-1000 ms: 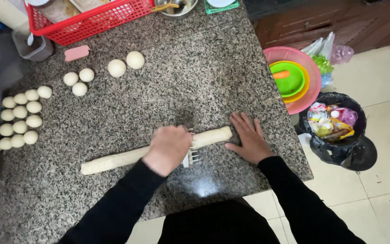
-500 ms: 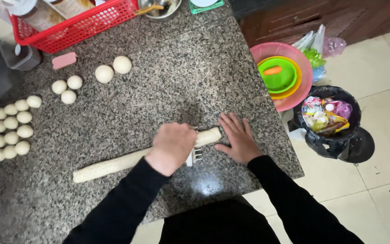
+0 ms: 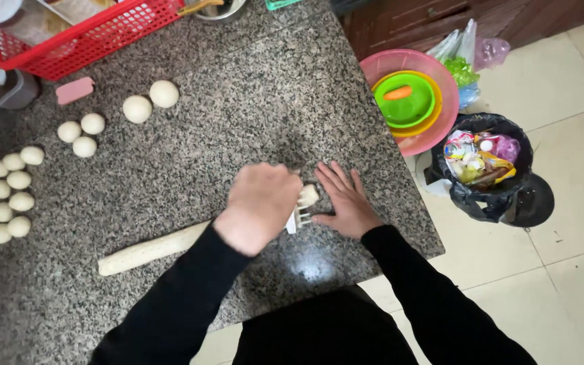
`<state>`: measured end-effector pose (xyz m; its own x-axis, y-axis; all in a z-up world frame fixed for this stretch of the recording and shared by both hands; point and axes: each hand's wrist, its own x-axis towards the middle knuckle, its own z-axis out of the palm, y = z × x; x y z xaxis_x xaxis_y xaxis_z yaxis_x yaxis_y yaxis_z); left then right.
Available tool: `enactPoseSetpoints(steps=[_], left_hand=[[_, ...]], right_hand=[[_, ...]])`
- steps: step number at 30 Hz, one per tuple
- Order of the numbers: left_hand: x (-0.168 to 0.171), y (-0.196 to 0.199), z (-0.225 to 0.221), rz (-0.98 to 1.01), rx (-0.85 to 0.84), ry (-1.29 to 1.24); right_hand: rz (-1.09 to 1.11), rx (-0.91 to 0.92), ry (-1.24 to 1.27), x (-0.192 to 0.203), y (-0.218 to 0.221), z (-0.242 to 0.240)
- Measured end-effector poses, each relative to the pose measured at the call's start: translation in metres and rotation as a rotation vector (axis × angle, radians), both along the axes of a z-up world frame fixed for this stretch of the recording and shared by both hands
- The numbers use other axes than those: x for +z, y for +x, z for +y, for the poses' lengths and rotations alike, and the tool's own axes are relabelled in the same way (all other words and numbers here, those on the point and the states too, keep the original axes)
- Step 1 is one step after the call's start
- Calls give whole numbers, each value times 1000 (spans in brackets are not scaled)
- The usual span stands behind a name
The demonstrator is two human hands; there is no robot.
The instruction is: Shaping a large piece of dough into a roll, applying a pattern with a roller tool, and placing it on a baking tray
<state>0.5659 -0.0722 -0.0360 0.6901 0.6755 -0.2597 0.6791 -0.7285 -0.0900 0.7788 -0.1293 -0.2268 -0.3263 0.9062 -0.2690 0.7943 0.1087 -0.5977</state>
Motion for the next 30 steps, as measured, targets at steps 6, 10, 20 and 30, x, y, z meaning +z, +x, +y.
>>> enactPoseSetpoints(steps=[6, 10, 20, 30], left_hand=[[106, 33, -17, -15, 18, 14], [-29, 26, -8, 40, 57, -90], [54, 44, -10, -90, 36, -97], [107, -81, -5, -23, 297, -304]], right_hand=[[242, -111, 101, -45, 13, -7], [675, -247, -46, 15, 18, -9], [848, -424, -23, -23, 21, -8], [899, -523, 161, -78, 17, 2]])
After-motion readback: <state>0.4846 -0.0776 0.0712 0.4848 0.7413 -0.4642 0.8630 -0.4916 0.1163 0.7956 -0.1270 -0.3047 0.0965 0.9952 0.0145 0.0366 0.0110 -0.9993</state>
